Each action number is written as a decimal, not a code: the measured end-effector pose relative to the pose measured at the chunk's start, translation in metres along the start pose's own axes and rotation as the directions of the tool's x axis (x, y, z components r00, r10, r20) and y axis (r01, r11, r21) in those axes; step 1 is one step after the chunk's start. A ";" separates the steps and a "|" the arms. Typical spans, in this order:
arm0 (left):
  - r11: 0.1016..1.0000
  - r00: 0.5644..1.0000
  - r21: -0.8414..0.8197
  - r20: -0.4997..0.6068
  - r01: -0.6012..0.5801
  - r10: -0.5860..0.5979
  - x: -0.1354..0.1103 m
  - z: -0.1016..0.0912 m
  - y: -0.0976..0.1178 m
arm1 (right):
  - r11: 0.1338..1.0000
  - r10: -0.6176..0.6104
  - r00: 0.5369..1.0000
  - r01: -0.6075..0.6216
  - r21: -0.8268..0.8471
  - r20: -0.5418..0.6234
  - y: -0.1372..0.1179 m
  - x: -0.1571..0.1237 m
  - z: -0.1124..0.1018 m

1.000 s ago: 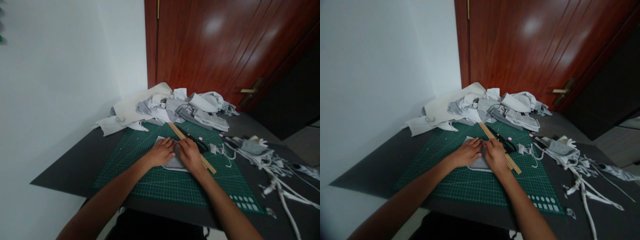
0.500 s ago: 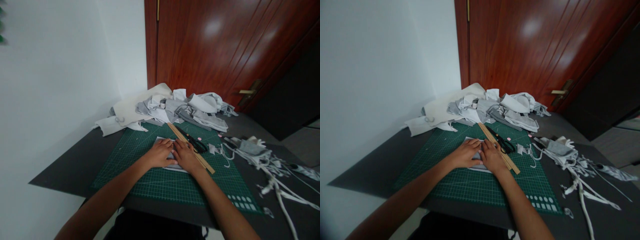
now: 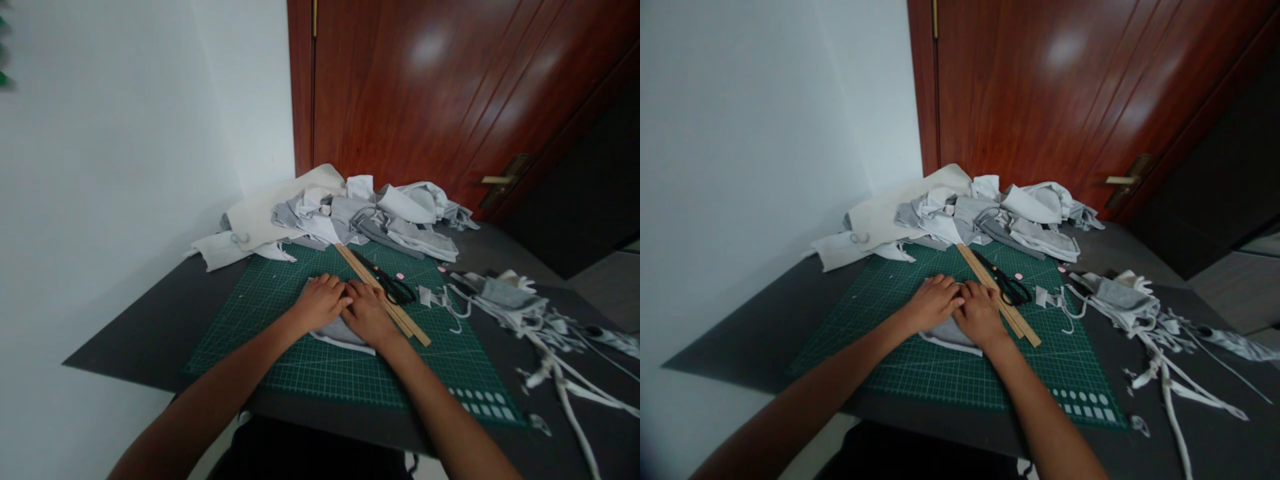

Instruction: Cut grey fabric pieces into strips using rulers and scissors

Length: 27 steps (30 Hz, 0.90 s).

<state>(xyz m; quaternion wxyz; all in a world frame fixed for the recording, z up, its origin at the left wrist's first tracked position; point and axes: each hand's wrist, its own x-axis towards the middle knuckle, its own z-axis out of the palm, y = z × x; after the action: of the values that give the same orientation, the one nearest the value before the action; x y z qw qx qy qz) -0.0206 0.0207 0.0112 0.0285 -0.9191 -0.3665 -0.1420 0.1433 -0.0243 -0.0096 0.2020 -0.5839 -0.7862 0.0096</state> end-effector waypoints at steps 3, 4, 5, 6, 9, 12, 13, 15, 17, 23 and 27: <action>1.000 1.000 -0.017 -0.003 0.020 -0.020 -0.001 0.005 -0.002 | 0.999 0.014 1.000 -0.014 -0.033 0.012 0.004 0.001 -0.002; 1.000 1.000 -0.026 0.004 0.016 -0.016 -0.002 0.007 -0.003 | 0.999 0.020 1.000 -0.020 -0.046 0.015 0.005 0.001 -0.002; 0.999 1.000 -0.034 0.014 0.014 -0.014 -0.002 0.009 -0.004 | 0.998 0.027 0.999 -0.026 -0.060 0.017 0.006 0.001 -0.003; 0.999 0.999 -0.039 0.027 0.018 -0.017 -0.002 0.011 -0.005 | 0.997 0.033 0.999 -0.031 -0.071 0.020 0.006 0.001 -0.003; 0.997 0.996 -0.049 0.070 0.051 -0.048 -0.002 0.016 -0.007 | 0.995 0.048 0.998 -0.045 -0.090 0.027 0.008 0.001 -0.003; 0.995 0.992 -0.059 0.103 0.075 -0.068 -0.002 0.017 -0.008 | 0.993 0.051 0.998 -0.048 -0.107 0.025 0.008 0.000 -0.003; 0.995 0.991 -0.061 0.112 0.080 -0.073 -0.002 0.017 -0.008 | 0.993 0.048 0.999 -0.045 -0.113 0.019 0.008 -0.001 -0.003; 0.994 0.989 -0.064 0.119 0.091 -0.083 -0.002 0.016 -0.008 | 0.992 0.048 0.999 -0.048 -0.119 -0.002 0.009 0.000 -0.002; 0.994 0.990 -0.062 0.111 0.095 -0.088 -0.002 0.014 -0.009 | 0.987 0.089 0.995 -0.093 -0.127 -0.037 0.010 0.001 -0.001; 0.998 0.999 -0.054 0.016 0.032 -0.031 0.003 0.011 -0.014 | 0.961 0.212 0.970 -0.229 -0.155 -0.115 0.019 0.004 0.002; 0.997 0.998 -0.062 -0.018 0.053 -0.054 0.008 0.010 -0.017 | 0.989 0.077 0.981 -0.097 -0.107 -0.178 0.009 0.001 -0.003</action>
<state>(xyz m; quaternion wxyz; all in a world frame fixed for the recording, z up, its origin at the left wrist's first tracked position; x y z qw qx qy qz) -0.0245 0.0400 0.0031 0.0000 -0.9079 -0.3863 -0.1629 0.1526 -0.0209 -0.0083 0.2351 -0.6271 -0.7385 -0.0781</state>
